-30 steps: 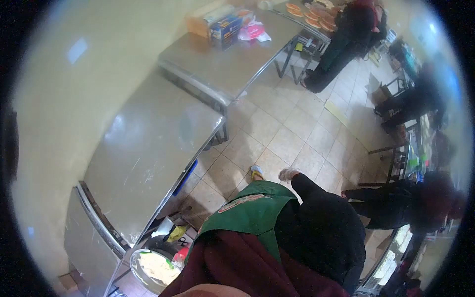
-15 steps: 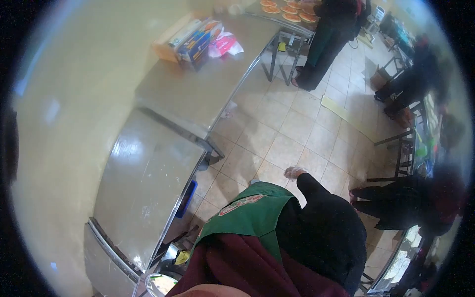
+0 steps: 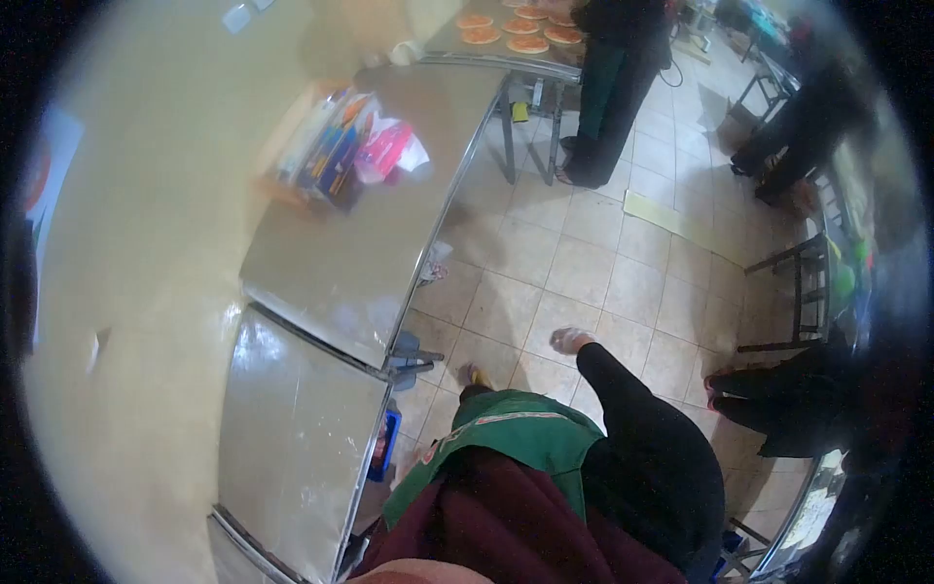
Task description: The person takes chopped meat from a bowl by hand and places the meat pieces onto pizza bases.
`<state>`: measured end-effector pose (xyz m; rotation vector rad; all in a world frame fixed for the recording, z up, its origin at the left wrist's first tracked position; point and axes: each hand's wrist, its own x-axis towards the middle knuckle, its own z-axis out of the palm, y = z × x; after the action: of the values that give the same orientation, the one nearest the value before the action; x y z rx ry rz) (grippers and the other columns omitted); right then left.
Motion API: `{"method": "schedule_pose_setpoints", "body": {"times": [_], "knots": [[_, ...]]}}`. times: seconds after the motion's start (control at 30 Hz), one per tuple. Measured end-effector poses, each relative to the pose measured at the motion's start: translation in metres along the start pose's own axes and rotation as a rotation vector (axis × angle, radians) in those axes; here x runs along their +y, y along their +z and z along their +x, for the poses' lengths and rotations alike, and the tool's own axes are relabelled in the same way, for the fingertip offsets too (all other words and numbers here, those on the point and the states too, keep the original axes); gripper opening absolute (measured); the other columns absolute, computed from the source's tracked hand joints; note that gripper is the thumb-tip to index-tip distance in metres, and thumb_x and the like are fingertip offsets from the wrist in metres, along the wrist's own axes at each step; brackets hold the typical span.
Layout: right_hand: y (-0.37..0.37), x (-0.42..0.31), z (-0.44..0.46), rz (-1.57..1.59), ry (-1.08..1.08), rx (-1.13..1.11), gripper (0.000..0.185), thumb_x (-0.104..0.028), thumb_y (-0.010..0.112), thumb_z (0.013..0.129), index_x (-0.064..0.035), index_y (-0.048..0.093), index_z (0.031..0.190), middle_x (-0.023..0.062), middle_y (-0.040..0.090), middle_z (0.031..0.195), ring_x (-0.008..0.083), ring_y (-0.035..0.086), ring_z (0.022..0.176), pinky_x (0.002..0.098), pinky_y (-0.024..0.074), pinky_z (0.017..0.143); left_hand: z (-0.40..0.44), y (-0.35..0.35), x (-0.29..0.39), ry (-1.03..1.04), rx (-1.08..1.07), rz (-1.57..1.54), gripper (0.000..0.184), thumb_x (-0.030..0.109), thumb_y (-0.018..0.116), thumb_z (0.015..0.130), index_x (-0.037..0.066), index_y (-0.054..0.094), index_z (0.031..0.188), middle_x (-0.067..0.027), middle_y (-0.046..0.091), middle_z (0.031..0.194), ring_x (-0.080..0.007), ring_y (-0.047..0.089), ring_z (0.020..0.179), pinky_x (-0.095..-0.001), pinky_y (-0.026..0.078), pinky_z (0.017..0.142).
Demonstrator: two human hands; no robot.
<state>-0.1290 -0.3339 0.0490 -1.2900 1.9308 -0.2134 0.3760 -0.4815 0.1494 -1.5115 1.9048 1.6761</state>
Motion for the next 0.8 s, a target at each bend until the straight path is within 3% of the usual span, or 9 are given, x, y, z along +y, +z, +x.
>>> {"method": "schedule_pose_setpoints", "body": {"times": [0.07, 0.13, 0.17, 0.23, 0.3, 0.4, 0.5, 0.6, 0.8], "knots": [[0.004, -0.008, 0.025, 0.085, -0.081, 0.015, 0.03, -0.03, 0.056, 0.082, -0.0159, 0.065, 0.106, 0.0106, 0.066, 0.106, 0.0269, 0.061, 0.101, 0.0394, 0.0477, 0.087, 0.043, -0.01, 0.042, 0.218, -0.107, 0.098, 0.04, 0.036, 0.052, 0.093, 0.005, 0.058, 0.117, -0.0136, 0.06, 0.1, -0.0234, 0.058, 0.09, -0.0337, 0.046, 0.081], [-0.018, -0.041, 0.022, 0.202, -0.059, 0.025, 0.028, -0.029, 0.056, 0.083, -0.0157, 0.065, 0.106, 0.0112, 0.066, 0.103, 0.0281, 0.061, 0.099, 0.0401, 0.0479, 0.086, 0.091, -0.011, 0.098, 0.349, -0.217, -0.13, 0.04, 0.036, 0.052, 0.093, 0.005, 0.058, 0.117, -0.0137, 0.06, 0.1, -0.0234, 0.058, 0.09, -0.0336, 0.046, 0.081], [-0.038, -0.06, 0.018, 0.256, -0.049, 0.035, 0.027, -0.029, 0.056, 0.084, -0.0155, 0.065, 0.106, 0.0116, 0.066, 0.102, 0.0287, 0.061, 0.098, 0.0404, 0.048, 0.085, 0.112, -0.006, 0.129, 0.304, -0.289, -0.469, 0.041, 0.028, 0.055, 0.093, 0.005, 0.054, 0.127, -0.0153, 0.059, 0.117, -0.0249, 0.059, 0.104, -0.0339, 0.046, 0.089], [-0.057, -0.063, 0.014, 0.387, 0.078, -0.002, 0.025, -0.028, 0.055, 0.086, -0.0147, 0.064, 0.105, 0.0123, 0.066, 0.1, 0.0296, 0.061, 0.096, 0.0396, 0.0483, 0.084, 0.145, -0.013, 0.208, 0.426, -0.234, 0.022, 0.038, 0.021, 0.054, 0.094, 0.005, 0.053, 0.128, -0.0134, 0.059, 0.121, -0.0218, 0.059, 0.104, -0.0338, 0.047, 0.087], [-0.058, -0.03, 0.009, 0.4, 0.042, 0.048, 0.025, -0.027, 0.055, 0.086, -0.0142, 0.065, 0.104, 0.0126, 0.066, 0.099, 0.0299, 0.062, 0.094, 0.0387, 0.0486, 0.083, 0.166, -0.017, 0.283, 0.844, -0.185, 0.176, 0.037, 0.02, 0.052, 0.096, 0.006, 0.052, 0.13, -0.0072, 0.061, 0.117, -0.0164, 0.06, 0.099, -0.0319, 0.048, 0.085], [-0.063, 0.02, -0.015, 0.539, 0.229, 0.234, 0.024, -0.026, 0.057, 0.084, -0.0127, 0.065, 0.102, 0.0113, 0.066, 0.092, 0.0259, 0.063, 0.087, 0.0366, 0.0502, 0.077, 0.243, 0.021, 0.33, 0.854, -0.308, -0.138, 0.039, 0.023, 0.053, 0.095, 0.006, 0.052, 0.131, -0.0067, 0.062, 0.113, -0.016, 0.061, 0.095, -0.0319, 0.049, 0.083], [-0.066, 0.076, -0.04, 0.805, 0.354, 0.399, 0.025, -0.026, 0.06, 0.084, -0.0125, 0.065, 0.104, 0.0062, 0.066, 0.088, 0.0186, 0.064, 0.076, 0.035, 0.0517, 0.066, 0.256, 0.025, 0.414, 0.746, -0.456, 0.102, 0.04, 0.024, 0.053, 0.095, 0.007, 0.051, 0.132, -0.0063, 0.061, 0.115, -0.0154, 0.061, 0.096, -0.031, 0.049, 0.085], [-0.128, 0.086, -0.038, 1.391, 0.717, 0.459, 0.026, -0.026, 0.056, 0.089, -0.0126, 0.062, 0.111, 0.0061, 0.066, 0.088, 0.015, 0.063, 0.071, 0.026, 0.0497, 0.058, 0.312, 0.049, 0.449, 0.658, -0.684, -0.179, 0.039, 0.024, 0.053, 0.095, 0.007, 0.051, 0.131, -0.0061, 0.061, 0.117, -0.0151, 0.061, 0.098, -0.0301, 0.047, 0.087], [-0.284, 0.156, 0.068, 1.176, 0.408, 0.546, 0.034, -0.032, 0.059, 0.088, -0.007, 0.062, 0.111, 0.0061, 0.066, 0.086, 0.0151, 0.062, 0.071, 0.0273, 0.0485, 0.058, 0.362, 0.033, 0.554, 0.734, -0.299, -0.04, 0.039, 0.022, 0.055, 0.094, 0.007, 0.052, 0.13, -0.0044, 0.061, 0.117, -0.0138, 0.06, 0.1, -0.0288, 0.046, 0.09]]}}
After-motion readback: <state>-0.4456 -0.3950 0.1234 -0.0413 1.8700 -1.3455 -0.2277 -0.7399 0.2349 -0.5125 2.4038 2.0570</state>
